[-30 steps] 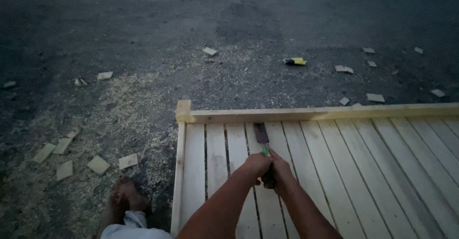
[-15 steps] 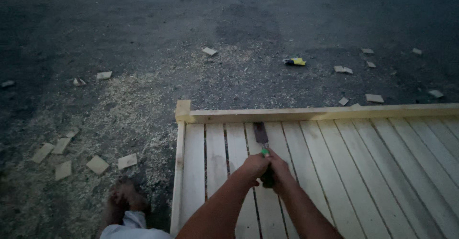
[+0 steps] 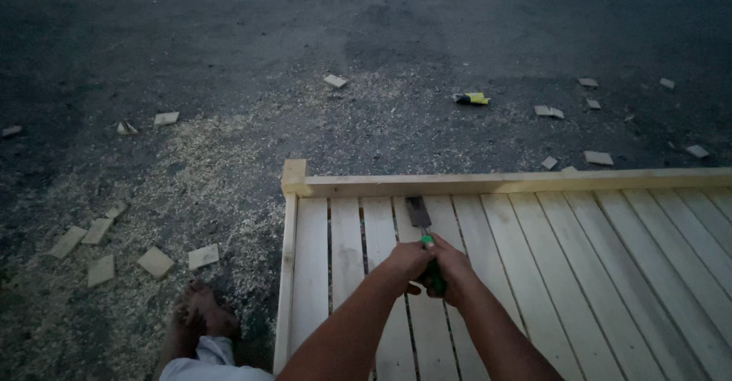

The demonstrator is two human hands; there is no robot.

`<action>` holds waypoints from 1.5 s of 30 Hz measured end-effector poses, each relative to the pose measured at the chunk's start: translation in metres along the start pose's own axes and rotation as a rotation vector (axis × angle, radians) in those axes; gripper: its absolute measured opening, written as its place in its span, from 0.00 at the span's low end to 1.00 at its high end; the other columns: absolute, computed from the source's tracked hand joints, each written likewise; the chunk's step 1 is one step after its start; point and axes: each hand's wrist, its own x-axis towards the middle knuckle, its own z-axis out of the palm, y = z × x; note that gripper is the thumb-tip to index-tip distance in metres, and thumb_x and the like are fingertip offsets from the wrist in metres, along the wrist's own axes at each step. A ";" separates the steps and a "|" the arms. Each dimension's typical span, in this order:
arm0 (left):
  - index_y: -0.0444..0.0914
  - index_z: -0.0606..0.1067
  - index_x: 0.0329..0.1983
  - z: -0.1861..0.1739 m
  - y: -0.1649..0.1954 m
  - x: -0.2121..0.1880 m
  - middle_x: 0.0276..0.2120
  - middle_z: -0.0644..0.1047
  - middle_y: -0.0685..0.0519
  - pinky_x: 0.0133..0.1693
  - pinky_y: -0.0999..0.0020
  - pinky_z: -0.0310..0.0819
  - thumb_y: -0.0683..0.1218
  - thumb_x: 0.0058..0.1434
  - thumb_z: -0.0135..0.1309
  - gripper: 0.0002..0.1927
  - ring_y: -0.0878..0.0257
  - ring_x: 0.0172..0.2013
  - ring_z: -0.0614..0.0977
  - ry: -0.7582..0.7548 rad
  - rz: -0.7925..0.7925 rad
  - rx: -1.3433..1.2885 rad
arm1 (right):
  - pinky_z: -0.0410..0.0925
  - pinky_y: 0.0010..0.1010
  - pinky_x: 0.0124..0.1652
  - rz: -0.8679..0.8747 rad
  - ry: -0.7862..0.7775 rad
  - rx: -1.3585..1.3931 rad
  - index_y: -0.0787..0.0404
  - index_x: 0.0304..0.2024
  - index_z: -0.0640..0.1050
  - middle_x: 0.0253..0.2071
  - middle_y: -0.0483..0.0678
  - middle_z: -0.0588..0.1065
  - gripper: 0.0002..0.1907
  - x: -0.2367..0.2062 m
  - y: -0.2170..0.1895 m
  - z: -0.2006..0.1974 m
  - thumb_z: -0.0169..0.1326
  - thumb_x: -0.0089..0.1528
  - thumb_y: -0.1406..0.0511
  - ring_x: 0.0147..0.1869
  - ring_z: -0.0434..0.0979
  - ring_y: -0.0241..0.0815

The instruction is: The person uses a chisel and hammer to adjust and secure wooden slats on a partially assembled wooden frame. They repeatedly tap the chisel with the hammer to align the slats and then use the chisel to pry and adjust the slats into place.

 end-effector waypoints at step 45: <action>0.34 0.74 0.56 -0.010 -0.041 0.066 0.43 0.79 0.41 0.31 0.56 0.78 0.51 0.72 0.41 0.19 0.52 0.35 0.81 0.056 0.023 0.143 | 0.68 0.42 0.27 -0.144 -0.057 0.198 0.45 0.75 0.62 0.48 0.57 0.74 0.34 0.027 0.032 0.031 0.51 0.65 0.59 0.38 0.75 0.51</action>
